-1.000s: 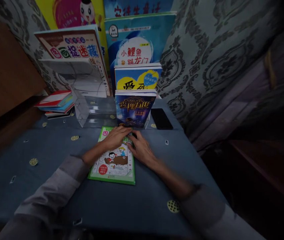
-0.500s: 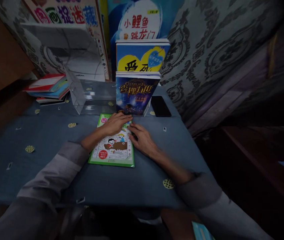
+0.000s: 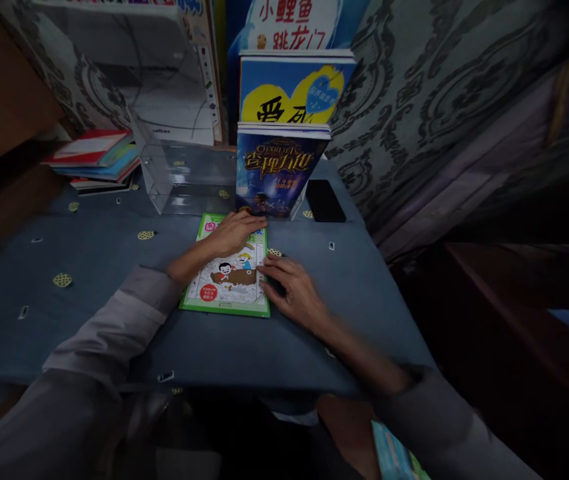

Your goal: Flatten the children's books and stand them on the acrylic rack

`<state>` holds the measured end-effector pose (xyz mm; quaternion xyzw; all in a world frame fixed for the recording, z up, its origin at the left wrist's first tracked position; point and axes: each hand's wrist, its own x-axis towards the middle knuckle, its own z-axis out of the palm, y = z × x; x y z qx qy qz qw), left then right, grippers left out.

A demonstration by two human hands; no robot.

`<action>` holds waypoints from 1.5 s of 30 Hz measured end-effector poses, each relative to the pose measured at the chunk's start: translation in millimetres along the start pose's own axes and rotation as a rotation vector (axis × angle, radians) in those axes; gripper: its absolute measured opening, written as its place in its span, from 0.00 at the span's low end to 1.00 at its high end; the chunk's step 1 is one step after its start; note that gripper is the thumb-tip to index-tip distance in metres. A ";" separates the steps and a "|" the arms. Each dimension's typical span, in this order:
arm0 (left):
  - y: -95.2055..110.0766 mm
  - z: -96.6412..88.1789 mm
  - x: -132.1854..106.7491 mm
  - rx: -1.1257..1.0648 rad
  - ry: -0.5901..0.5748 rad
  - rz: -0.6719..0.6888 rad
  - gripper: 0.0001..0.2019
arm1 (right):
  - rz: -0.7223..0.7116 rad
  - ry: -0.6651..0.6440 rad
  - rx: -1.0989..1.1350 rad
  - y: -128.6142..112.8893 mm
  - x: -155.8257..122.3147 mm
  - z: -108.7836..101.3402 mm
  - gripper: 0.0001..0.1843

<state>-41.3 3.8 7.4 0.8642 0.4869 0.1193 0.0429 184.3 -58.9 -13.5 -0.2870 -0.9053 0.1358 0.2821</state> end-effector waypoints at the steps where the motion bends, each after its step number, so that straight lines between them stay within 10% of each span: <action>1: 0.2 -0.1 -0.1 -0.001 -0.002 -0.001 0.26 | -0.006 -0.011 -0.002 -3.5 -4.8 -1.7 0.16; 15: -3.8 6.0 -1.1 -0.016 0.071 0.023 0.25 | -0.009 -0.150 -0.026 -13.6 -24.3 -8.2 0.33; 36: 3.0 8.2 -10.2 0.045 0.043 0.031 0.23 | -0.001 -0.139 -0.038 -15.9 -24.5 -7.0 0.31; 45: 15.1 -1.5 -27.1 -0.046 0.025 0.127 0.19 | 0.095 -0.111 0.023 -17.0 -27.9 -7.2 0.52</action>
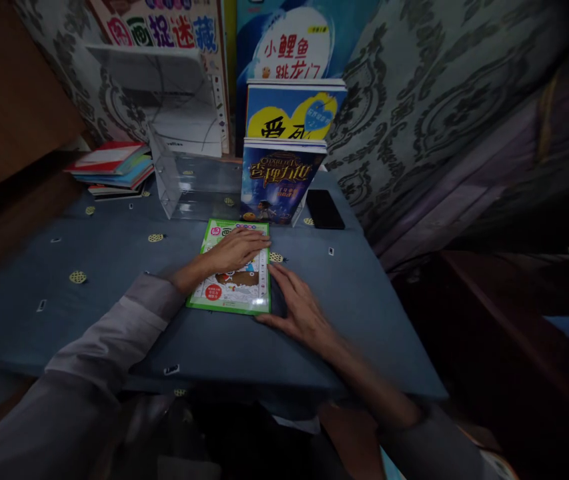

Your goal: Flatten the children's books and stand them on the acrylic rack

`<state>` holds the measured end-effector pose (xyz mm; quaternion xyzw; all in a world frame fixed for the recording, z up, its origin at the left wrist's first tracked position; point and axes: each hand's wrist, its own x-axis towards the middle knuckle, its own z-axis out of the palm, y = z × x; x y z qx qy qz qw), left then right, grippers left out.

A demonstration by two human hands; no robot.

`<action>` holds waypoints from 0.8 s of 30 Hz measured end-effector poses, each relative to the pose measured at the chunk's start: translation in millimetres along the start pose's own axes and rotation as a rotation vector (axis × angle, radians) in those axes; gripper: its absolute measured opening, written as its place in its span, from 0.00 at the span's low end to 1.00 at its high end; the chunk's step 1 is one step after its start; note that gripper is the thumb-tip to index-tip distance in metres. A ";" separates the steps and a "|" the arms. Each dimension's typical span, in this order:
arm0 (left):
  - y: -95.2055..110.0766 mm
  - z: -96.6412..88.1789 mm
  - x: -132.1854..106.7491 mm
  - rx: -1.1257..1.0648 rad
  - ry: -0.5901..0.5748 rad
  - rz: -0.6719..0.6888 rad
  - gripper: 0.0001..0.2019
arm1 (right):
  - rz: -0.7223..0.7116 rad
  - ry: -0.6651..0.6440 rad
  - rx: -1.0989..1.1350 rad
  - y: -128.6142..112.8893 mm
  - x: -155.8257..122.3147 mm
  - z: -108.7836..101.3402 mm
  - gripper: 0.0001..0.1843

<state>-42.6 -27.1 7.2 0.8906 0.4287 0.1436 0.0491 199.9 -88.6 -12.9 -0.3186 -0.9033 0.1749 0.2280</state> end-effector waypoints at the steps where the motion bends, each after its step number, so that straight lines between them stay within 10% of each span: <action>1: 3.1 -0.9 -3.1 -0.010 -0.003 0.011 0.19 | 0.003 0.009 0.007 0.9 -0.5 0.9 0.54; 12: 44.6 -7.4 -45.4 -0.100 -0.034 0.188 0.20 | 0.009 0.042 0.039 4.7 -1.4 5.7 0.60; 24: 83.8 -13.1 -80.1 -0.189 -0.048 0.200 0.18 | -0.110 0.038 -0.021 7.8 1.1 5.5 0.45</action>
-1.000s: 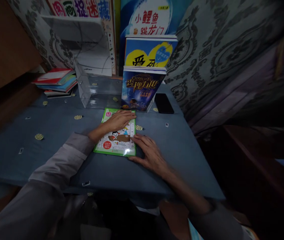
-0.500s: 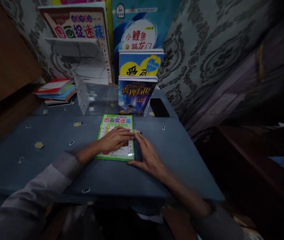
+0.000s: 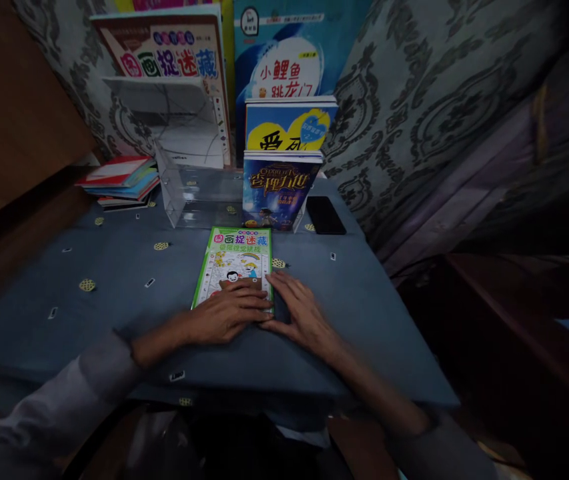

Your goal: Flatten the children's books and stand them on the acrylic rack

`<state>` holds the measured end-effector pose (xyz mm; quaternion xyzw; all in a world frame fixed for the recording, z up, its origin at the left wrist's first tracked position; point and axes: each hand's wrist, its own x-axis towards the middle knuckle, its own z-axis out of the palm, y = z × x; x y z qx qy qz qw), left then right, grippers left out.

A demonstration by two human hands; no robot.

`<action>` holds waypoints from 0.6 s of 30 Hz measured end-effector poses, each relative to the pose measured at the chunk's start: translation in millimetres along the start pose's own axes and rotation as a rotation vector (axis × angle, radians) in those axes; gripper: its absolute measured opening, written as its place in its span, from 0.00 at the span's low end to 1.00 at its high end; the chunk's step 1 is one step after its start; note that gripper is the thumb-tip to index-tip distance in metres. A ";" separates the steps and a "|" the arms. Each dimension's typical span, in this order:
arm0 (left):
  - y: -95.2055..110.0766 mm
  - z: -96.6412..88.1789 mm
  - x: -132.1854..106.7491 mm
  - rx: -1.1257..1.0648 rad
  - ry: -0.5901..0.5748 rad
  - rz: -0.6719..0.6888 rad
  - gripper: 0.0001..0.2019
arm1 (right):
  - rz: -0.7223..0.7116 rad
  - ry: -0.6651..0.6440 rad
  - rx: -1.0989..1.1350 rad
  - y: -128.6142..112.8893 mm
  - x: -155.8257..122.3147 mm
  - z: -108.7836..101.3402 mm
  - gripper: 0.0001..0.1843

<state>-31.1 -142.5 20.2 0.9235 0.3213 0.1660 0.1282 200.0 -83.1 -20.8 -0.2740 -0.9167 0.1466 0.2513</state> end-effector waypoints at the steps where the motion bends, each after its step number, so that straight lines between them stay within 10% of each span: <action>1: 0.3 -0.3 0.0 0.004 -0.001 -0.001 0.18 | -0.002 -0.012 -0.011 -0.8 0.4 -1.1 0.43; 18: -1.6 1.1 -11.3 0.044 0.087 -0.059 0.18 | 0.032 -0.056 -0.091 -3.6 -0.9 -2.0 0.36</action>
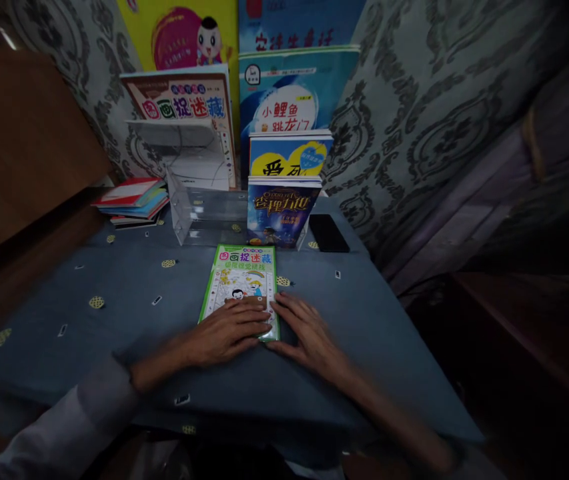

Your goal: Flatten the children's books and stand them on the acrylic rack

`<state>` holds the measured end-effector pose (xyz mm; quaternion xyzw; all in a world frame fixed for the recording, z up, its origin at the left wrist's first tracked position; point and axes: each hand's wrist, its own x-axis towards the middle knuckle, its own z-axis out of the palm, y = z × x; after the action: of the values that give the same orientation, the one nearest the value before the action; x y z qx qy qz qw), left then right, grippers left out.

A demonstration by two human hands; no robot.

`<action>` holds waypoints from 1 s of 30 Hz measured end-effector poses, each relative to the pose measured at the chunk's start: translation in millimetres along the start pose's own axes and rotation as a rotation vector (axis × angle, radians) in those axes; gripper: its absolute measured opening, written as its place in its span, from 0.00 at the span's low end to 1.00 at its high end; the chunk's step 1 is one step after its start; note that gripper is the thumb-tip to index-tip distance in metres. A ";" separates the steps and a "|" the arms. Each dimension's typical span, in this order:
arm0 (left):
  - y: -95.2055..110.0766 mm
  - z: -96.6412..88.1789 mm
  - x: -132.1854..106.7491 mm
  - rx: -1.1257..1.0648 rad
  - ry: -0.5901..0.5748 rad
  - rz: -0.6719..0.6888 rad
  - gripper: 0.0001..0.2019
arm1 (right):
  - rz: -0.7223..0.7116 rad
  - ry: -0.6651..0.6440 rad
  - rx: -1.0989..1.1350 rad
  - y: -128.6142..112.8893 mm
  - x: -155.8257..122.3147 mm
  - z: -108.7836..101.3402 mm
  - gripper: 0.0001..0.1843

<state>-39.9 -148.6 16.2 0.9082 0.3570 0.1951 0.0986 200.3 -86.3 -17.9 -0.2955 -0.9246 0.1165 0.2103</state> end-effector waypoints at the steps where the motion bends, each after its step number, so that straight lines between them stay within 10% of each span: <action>1: 0.0 -0.3 -1.0 0.001 0.003 -0.017 0.18 | 0.006 -0.010 -0.003 -1.1 0.7 -1.5 0.36; 12: 15.6 6.5 -22.7 0.235 -0.024 -0.111 0.19 | -0.013 -0.095 -0.054 -11.8 9.6 -19.3 0.33; 30: 54.3 5.6 -79.5 0.457 0.051 -0.426 0.19 | -0.212 -0.134 0.068 -45.5 -16.3 14.6 0.40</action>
<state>-57.6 -242.8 5.8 0.8064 0.5762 0.1073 -0.0786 183.0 -133.6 -20.6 -0.1803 -0.9581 0.1445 0.1692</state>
